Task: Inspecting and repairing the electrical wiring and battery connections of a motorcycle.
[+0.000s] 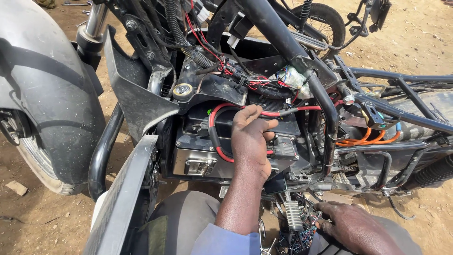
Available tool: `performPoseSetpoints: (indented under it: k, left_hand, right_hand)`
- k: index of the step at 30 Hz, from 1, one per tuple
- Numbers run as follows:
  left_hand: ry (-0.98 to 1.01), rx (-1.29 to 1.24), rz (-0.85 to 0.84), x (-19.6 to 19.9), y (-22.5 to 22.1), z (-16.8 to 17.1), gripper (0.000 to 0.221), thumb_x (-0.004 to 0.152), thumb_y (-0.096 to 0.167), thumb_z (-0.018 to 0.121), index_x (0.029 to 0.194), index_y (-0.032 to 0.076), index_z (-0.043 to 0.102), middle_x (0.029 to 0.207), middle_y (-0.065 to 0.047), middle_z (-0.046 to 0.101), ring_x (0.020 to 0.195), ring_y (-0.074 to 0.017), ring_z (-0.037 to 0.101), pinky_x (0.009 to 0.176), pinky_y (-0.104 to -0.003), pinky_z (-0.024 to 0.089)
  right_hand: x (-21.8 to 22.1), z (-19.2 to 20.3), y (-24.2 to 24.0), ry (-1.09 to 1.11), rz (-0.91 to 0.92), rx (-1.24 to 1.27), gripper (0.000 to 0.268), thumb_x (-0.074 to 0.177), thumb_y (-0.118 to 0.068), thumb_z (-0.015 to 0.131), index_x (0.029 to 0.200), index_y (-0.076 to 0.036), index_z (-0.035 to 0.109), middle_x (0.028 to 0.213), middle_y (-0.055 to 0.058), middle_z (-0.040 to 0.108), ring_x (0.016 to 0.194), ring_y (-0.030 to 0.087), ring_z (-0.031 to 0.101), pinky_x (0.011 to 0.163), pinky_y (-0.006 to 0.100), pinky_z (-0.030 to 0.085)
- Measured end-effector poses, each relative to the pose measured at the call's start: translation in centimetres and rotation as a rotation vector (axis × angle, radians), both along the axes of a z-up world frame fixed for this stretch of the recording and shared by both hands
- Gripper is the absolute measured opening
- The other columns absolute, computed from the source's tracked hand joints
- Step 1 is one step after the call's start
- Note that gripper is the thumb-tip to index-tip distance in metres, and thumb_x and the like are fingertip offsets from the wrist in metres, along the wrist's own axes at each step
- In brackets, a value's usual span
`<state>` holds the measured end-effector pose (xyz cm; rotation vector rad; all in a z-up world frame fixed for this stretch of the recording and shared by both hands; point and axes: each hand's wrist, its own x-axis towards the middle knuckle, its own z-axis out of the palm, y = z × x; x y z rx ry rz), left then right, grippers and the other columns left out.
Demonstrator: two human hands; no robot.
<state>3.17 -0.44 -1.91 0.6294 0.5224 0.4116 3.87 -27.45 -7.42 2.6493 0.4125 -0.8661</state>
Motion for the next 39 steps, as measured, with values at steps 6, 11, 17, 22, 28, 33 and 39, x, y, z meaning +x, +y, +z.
performPoseSetpoints:
  k: [6, 11, 17, 22, 28, 33, 39]
  left_hand:
    - [-0.195, 0.021, -0.046, 0.4, -0.6, -0.8, 0.068, 0.07, 0.008, 0.056, 0.139, 0.007, 0.055, 0.153, -0.016, 0.056, 0.125, -0.0339, 0.066, 0.073, -0.03, 0.054]
    - [-0.383, -0.085, -0.037, 0.4, -0.8, -0.7, 0.076, 0.071, 0.004, 0.061, 0.145, 0.002, 0.045, 0.16, -0.026, 0.045, 0.143, -0.0425, 0.05, 0.092, -0.034, 0.051]
    - [-0.71, -0.153, -0.085, 0.9, -1.9, -1.8, 0.074, 0.079, 0.008, 0.066, 0.148, 0.004, 0.039, 0.166, -0.027, 0.024, 0.152, -0.0414, 0.03, 0.103, -0.037, 0.045]
    - [-0.727, -0.107, -0.09, 1.2, -2.0, -2.1, 0.066, 0.08, 0.009, 0.064, 0.143, 0.01, 0.043, 0.168, -0.024, 0.023, 0.151, -0.0399, 0.033, 0.098, -0.035, 0.045]
    - [-0.333, -0.163, 0.102, 1.4, -0.9, -1.5, 0.055, 0.073, 0.005, 0.057, 0.127, 0.002, 0.05, 0.152, -0.032, 0.054, 0.135, -0.0462, 0.058, 0.091, -0.038, 0.053]
    - [-0.597, -0.14, 0.013, 1.1, -1.6, -1.6, 0.054, 0.077, 0.009, 0.064, 0.129, 0.005, 0.053, 0.155, -0.028, 0.045, 0.153, -0.0444, 0.037, 0.103, -0.037, 0.044]
    - [-0.234, -0.076, 0.065, 1.3, -0.9, -0.6, 0.061, 0.066, 0.003, 0.057, 0.127, 0.004, 0.055, 0.151, -0.027, 0.059, 0.138, -0.0429, 0.059, 0.09, -0.031, 0.051]
  right_hand:
    - [0.3, -0.7, -0.5, -0.001, 0.016, 0.005, 0.053, 0.094, -0.069, 0.055, 0.142, -0.049, 0.048, 0.142, -0.011, 0.062, 0.128, 0.022, 0.063, 0.105, 0.039, 0.051]
    - [0.1, 0.4, 0.0, 0.017, -0.03, 0.014, 0.051, 0.094, -0.069, 0.054, 0.141, -0.05, 0.05, 0.141, -0.015, 0.063, 0.129, 0.018, 0.062, 0.106, 0.036, 0.051]
    - [0.8, -1.0, -1.1, 0.004, 0.009, 0.013, 0.05, 0.094, -0.069, 0.054, 0.138, -0.048, 0.051, 0.138, -0.012, 0.065, 0.126, 0.021, 0.064, 0.103, 0.038, 0.052]
    - [0.5, -0.4, -1.0, 0.005, -0.006, -0.005, 0.051, 0.094, -0.067, 0.055, 0.141, -0.05, 0.049, 0.139, -0.012, 0.064, 0.127, 0.022, 0.063, 0.106, 0.039, 0.051]
    - [0.3, 0.1, -1.3, 0.014, 0.011, 0.023, 0.045, 0.095, -0.065, 0.053, 0.135, -0.045, 0.053, 0.132, -0.009, 0.068, 0.121, 0.025, 0.065, 0.101, 0.04, 0.052]
    - [0.4, 0.0, -1.3, 0.007, 0.023, 0.015, 0.042, 0.095, -0.064, 0.054, 0.132, -0.044, 0.055, 0.134, -0.009, 0.067, 0.121, 0.024, 0.066, 0.103, 0.04, 0.051]
    - [0.3, 0.5, -0.3, 0.022, 0.015, -0.009, 0.045, 0.095, -0.061, 0.055, 0.138, -0.048, 0.052, 0.135, -0.01, 0.067, 0.123, 0.025, 0.065, 0.105, 0.041, 0.051]
